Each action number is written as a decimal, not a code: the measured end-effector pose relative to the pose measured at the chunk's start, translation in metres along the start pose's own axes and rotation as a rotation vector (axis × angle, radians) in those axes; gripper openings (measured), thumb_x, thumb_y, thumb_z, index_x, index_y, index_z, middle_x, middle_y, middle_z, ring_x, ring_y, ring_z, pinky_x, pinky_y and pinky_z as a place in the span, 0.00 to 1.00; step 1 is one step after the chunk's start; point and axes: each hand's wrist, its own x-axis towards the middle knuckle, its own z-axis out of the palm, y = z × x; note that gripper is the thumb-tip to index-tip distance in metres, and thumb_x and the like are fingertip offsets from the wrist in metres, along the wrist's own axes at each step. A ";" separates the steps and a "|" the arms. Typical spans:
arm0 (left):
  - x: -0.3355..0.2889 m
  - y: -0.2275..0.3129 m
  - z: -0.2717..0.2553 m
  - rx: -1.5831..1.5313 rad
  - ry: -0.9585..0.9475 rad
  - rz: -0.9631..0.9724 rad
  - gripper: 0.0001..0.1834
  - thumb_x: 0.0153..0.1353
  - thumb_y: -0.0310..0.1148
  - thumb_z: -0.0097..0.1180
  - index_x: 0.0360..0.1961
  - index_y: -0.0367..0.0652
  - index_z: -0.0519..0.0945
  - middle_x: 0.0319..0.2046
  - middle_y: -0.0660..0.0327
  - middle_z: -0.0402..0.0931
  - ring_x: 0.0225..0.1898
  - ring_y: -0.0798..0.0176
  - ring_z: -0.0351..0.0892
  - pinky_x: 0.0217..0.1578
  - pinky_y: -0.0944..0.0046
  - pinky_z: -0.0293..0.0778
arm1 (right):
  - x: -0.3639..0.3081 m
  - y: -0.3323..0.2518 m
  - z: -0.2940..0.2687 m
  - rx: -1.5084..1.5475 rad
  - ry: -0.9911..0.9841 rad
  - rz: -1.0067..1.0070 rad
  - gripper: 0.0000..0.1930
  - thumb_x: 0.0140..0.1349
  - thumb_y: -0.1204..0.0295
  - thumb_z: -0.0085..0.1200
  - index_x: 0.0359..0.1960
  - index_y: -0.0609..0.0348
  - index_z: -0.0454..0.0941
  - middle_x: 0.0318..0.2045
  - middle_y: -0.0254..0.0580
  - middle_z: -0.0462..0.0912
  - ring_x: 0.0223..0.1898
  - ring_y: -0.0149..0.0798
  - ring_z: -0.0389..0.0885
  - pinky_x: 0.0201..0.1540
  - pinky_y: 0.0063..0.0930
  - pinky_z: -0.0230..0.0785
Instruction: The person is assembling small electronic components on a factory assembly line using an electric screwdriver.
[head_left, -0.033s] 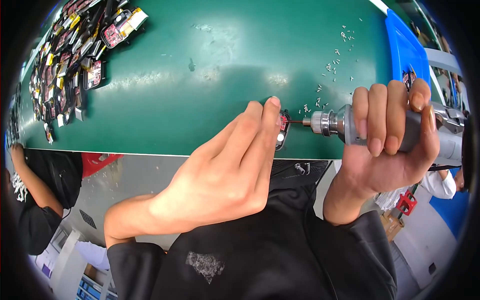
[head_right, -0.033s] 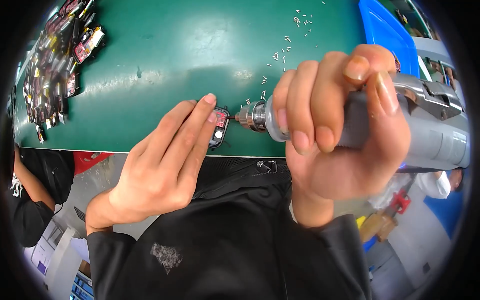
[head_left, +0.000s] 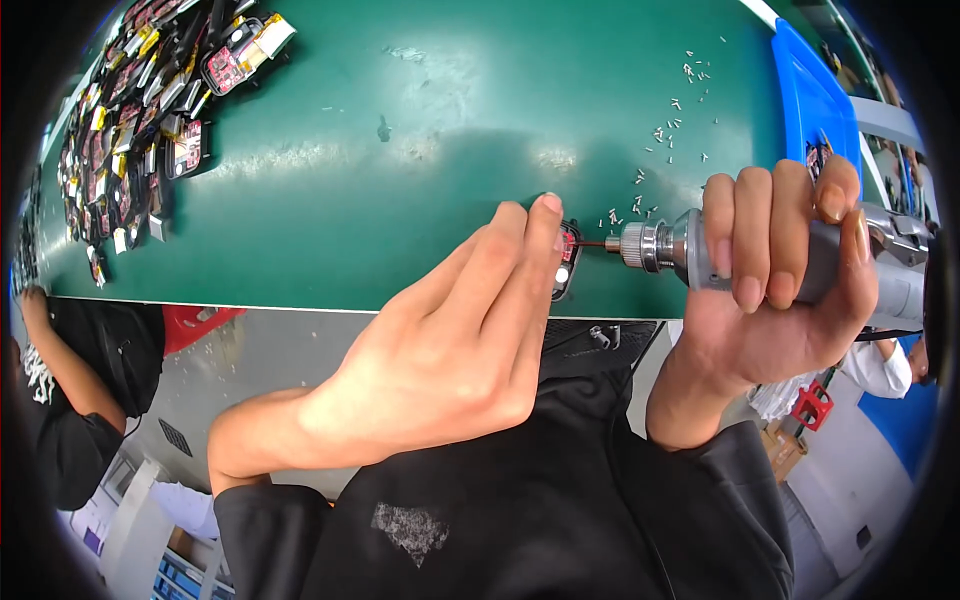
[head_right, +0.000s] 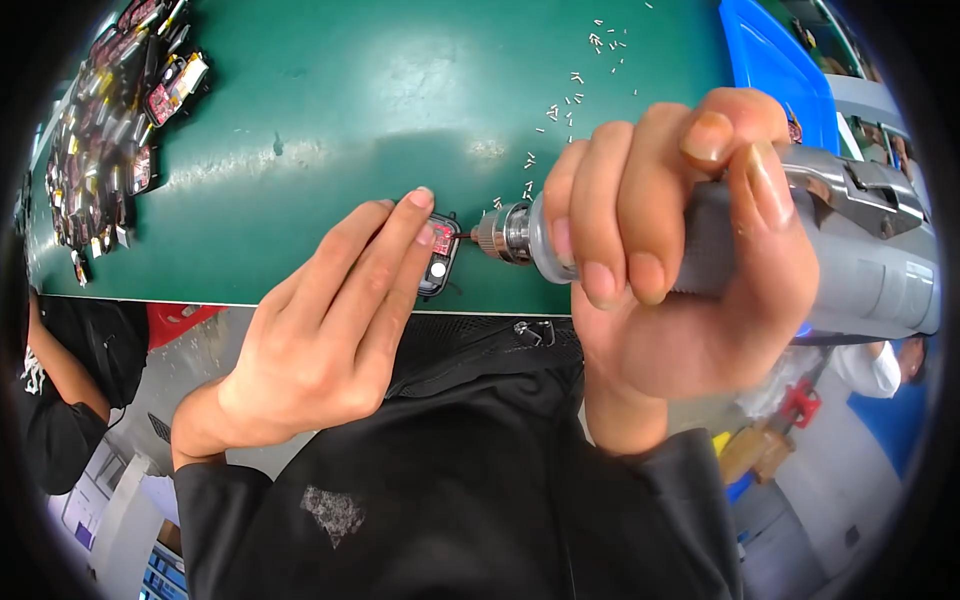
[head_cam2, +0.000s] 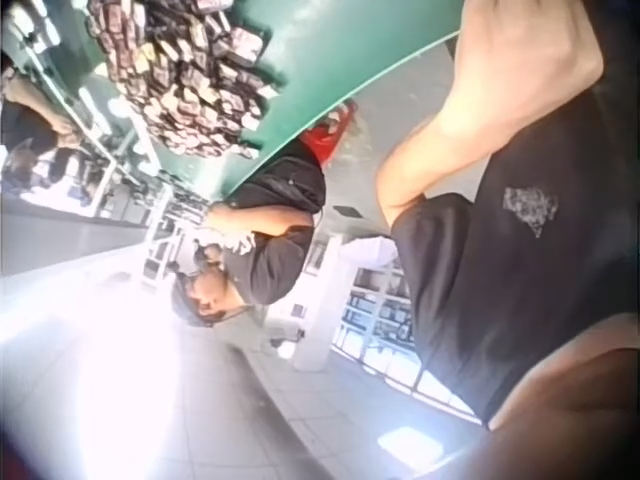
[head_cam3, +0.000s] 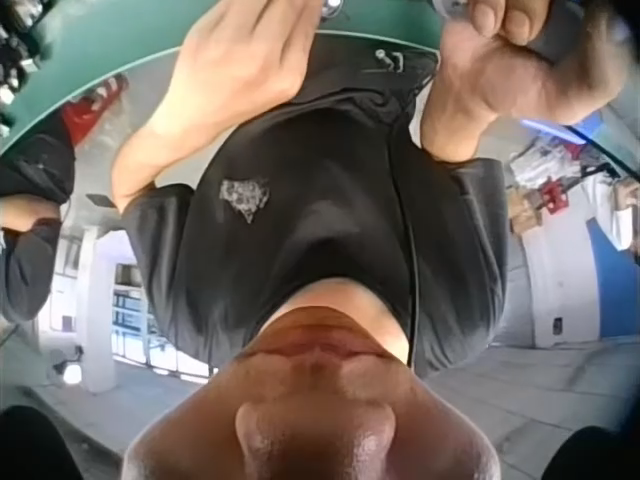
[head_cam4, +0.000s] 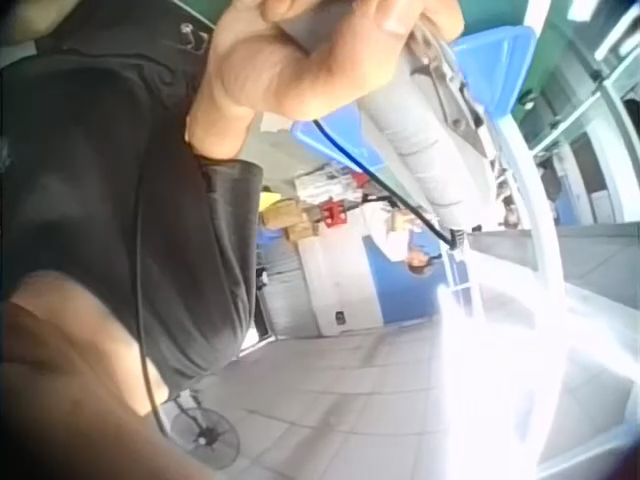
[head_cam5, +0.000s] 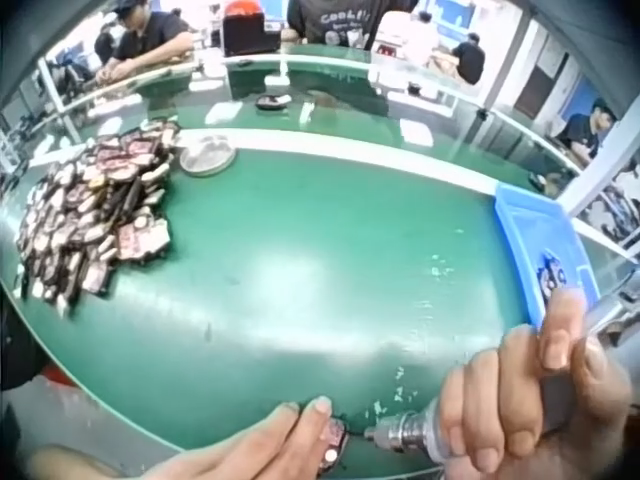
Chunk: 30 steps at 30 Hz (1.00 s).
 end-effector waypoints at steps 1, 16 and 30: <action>0.000 0.001 0.000 -0.002 -0.001 -0.004 0.19 0.35 0.17 0.58 0.35 0.19 0.79 0.44 0.39 0.77 0.39 0.48 0.79 0.36 0.60 0.80 | 0.000 0.000 -0.001 0.000 0.000 0.005 0.08 0.65 0.66 0.43 0.36 0.57 0.68 0.12 0.27 0.62 0.15 0.24 0.61 0.27 0.23 0.56; 0.009 -0.017 -0.007 -0.098 0.050 0.039 0.18 0.37 0.20 0.57 0.34 0.22 0.78 0.43 0.41 0.77 0.40 0.48 0.77 0.33 0.60 0.79 | 0.031 -0.004 0.019 -0.215 -0.318 0.108 0.09 0.66 0.66 0.43 0.29 0.55 0.61 0.10 0.27 0.61 0.10 0.24 0.58 0.20 0.21 0.58; -0.014 -0.059 -0.076 0.049 0.122 -0.361 0.18 0.47 0.18 0.58 0.43 0.36 0.79 0.43 0.54 0.79 0.45 0.53 0.79 0.45 0.56 0.75 | -0.018 -0.029 -0.019 0.241 0.024 -0.198 0.05 0.65 0.73 0.46 0.37 0.56 0.62 0.09 0.26 0.60 0.09 0.23 0.58 0.18 0.19 0.58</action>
